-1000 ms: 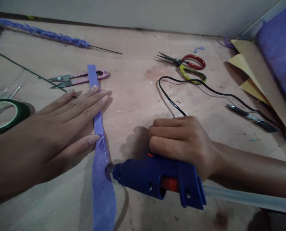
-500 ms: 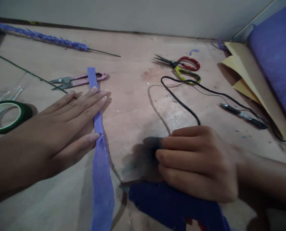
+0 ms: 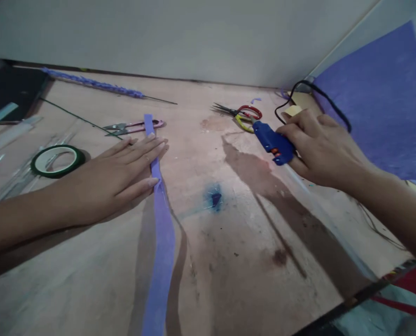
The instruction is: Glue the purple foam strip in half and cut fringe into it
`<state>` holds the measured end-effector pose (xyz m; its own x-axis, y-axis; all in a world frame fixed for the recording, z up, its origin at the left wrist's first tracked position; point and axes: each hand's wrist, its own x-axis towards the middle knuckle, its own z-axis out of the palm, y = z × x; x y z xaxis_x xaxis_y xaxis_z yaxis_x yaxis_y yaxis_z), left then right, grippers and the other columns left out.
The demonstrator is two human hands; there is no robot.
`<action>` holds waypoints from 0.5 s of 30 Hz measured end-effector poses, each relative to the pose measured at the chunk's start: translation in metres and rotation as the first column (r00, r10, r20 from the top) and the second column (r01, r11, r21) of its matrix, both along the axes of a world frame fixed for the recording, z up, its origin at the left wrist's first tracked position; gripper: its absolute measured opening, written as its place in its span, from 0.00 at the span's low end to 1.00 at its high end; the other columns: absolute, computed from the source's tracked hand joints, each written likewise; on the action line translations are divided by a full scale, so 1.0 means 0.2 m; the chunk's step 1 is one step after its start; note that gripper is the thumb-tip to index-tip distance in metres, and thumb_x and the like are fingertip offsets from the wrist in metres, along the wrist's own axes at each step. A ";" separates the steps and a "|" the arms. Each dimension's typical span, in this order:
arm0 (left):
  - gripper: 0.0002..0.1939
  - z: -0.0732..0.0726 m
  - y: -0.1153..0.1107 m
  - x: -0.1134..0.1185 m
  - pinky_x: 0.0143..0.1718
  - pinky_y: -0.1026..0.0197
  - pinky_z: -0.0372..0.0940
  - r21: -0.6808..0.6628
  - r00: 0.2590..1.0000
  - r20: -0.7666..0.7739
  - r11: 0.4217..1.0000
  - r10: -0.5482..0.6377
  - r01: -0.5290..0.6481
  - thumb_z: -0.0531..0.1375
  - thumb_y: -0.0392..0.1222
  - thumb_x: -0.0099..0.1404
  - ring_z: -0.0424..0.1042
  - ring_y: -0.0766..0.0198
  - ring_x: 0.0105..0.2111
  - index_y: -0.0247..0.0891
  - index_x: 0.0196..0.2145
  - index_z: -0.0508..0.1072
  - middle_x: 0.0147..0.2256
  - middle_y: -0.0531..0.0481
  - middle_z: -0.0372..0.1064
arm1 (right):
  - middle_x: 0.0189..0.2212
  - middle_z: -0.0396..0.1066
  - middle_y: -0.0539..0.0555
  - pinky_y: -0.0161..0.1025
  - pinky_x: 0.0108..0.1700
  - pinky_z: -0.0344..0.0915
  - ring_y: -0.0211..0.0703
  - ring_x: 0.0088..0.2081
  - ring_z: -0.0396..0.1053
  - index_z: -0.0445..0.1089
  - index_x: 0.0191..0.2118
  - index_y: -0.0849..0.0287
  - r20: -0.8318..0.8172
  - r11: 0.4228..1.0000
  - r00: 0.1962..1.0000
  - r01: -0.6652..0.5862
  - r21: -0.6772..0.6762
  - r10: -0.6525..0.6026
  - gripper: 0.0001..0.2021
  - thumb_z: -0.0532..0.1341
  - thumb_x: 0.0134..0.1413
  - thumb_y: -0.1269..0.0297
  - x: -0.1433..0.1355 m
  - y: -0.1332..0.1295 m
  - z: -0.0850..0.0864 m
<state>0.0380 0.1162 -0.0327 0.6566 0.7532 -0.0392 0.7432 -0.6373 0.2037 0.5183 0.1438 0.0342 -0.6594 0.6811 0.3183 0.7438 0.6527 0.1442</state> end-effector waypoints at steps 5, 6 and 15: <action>0.44 0.02 0.00 0.02 0.88 0.32 0.40 -0.014 1.000 0.000 1.000 -0.004 0.004 0.40 0.60 0.87 0.44 0.42 0.88 0.28 0.87 0.52 0.87 0.35 0.43 | 0.50 0.85 0.68 0.53 0.51 0.73 0.59 0.52 0.82 0.84 0.56 0.58 -0.098 0.994 0.991 -0.100 -0.053 0.094 0.15 0.59 0.80 0.68 -0.18 -0.01 -0.07; 0.44 0.02 0.00 0.02 0.88 0.32 0.40 -0.015 1.000 -0.001 1.000 -0.004 0.004 0.40 0.60 0.87 0.44 0.42 0.88 0.28 0.87 0.52 0.87 0.35 0.43 | 0.52 0.84 0.69 0.54 0.55 0.73 0.61 0.54 0.81 0.83 0.57 0.59 -0.116 0.995 0.989 -0.098 -0.035 0.093 0.15 0.58 0.79 0.70 -0.24 -0.05 -0.08; 0.39 0.04 0.03 0.02 0.85 0.32 0.46 0.050 0.998 0.043 0.998 -0.052 0.050 0.44 0.61 0.86 0.56 0.36 0.84 0.33 0.81 0.65 0.84 0.33 0.57 | 0.57 0.86 0.57 0.47 0.53 0.73 0.47 0.49 0.77 0.74 0.67 0.62 -0.270 0.686 0.726 -0.687 -0.240 0.632 0.14 0.59 0.85 0.72 -0.94 -0.66 -0.08</action>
